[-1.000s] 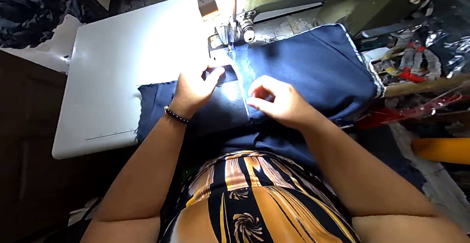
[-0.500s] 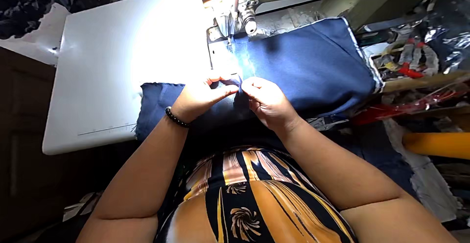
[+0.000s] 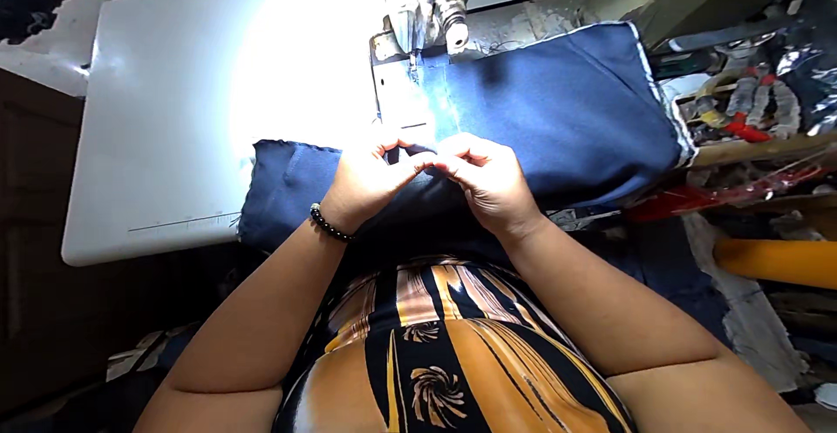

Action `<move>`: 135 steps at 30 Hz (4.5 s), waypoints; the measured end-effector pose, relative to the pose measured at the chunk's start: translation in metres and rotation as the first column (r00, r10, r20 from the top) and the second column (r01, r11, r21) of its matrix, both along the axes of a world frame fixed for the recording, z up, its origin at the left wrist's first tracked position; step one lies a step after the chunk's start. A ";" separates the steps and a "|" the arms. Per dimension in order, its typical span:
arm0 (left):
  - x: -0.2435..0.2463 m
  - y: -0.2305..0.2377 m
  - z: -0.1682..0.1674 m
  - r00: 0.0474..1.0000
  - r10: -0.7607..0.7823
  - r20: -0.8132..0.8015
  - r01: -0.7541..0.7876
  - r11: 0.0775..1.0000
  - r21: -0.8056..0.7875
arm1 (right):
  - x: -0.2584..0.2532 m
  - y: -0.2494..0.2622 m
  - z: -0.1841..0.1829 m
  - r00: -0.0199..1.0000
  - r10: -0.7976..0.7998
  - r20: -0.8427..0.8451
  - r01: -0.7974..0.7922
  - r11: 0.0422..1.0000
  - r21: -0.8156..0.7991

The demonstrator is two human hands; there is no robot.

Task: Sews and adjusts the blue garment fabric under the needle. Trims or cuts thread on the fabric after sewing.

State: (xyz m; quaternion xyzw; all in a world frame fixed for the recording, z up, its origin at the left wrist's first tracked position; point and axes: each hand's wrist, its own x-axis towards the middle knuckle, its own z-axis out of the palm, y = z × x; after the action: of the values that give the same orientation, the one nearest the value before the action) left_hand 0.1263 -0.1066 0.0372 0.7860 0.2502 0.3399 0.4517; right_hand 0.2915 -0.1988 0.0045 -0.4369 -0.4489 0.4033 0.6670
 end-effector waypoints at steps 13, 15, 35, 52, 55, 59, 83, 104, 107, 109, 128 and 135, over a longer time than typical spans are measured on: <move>-0.001 0.006 0.017 0.991 -0.116 -0.073 0.077 0.911 -0.405 | 0.004 -0.008 -0.004 0.976 0.126 -0.178 -0.154 0.976 -0.153; -0.001 0.007 0.016 0.989 -0.126 -0.076 0.086 0.917 -0.390 | 0.004 -0.008 -0.005 0.976 0.130 -0.176 -0.158 0.975 -0.156; 0.000 0.010 0.003 0.975 0.063 -0.211 -0.083 0.993 -0.088 | 0.055 0.059 0.021 0.208 -0.053 0.977 -0.073 0.995 0.069; 0.038 0.079 -0.028 0.808 0.394 -0.439 -0.262 0.906 0.332 | 0.063 0.088 -0.014 0.369 -0.040 0.928 -0.013 0.999 0.048; 0.045 0.091 -0.025 0.811 0.327 -0.485 -0.220 0.939 0.266 | 0.064 0.090 -0.014 0.375 -0.058 0.925 -0.010 0.998 0.067; 0.050 0.101 -0.030 0.833 0.297 -0.466 -0.193 0.946 0.260 | 0.065 0.091 -0.013 0.374 -0.051 0.926 -0.017 0.998 0.061; 0.057 0.104 -0.029 0.802 0.305 -0.513 -0.190 0.945 0.265 | 0.067 0.092 -0.012 0.370 -0.024 0.929 -0.040 0.998 0.042; 0.051 0.062 -0.026 0.727 0.268 -0.632 0.230 0.772 0.593 | 0.073 0.090 -0.017 0.433 -0.132 0.892 -0.063 0.982 0.176; 0.047 0.057 -0.019 0.696 0.226 -0.682 0.242 0.820 0.518 | 0.073 0.090 -0.017 0.429 -0.132 0.894 -0.050 0.984 0.170; 0.045 0.051 -0.023 0.691 0.239 -0.683 0.222 0.828 0.515 | 0.071 0.089 -0.015 0.398 -0.108 0.911 -0.032 0.991 0.131; 0.052 0.059 -0.030 0.646 0.291 -0.705 0.162 0.851 0.500 | 0.081 0.114 -0.007 0.323 0.002 0.947 -0.055 0.998 0.017; 0.054 0.059 -0.027 0.597 0.314 -0.738 0.211 0.826 0.522 | 0.081 0.116 -0.004 0.296 0.034 0.955 -0.056 0.998 -0.019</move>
State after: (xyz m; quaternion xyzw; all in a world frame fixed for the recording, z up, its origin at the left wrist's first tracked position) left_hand 0.1807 -0.0477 0.0103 0.9406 0.3377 0.0220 0.0284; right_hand 0.3720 -0.0827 0.0003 -0.5721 -0.7725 0.0802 0.2634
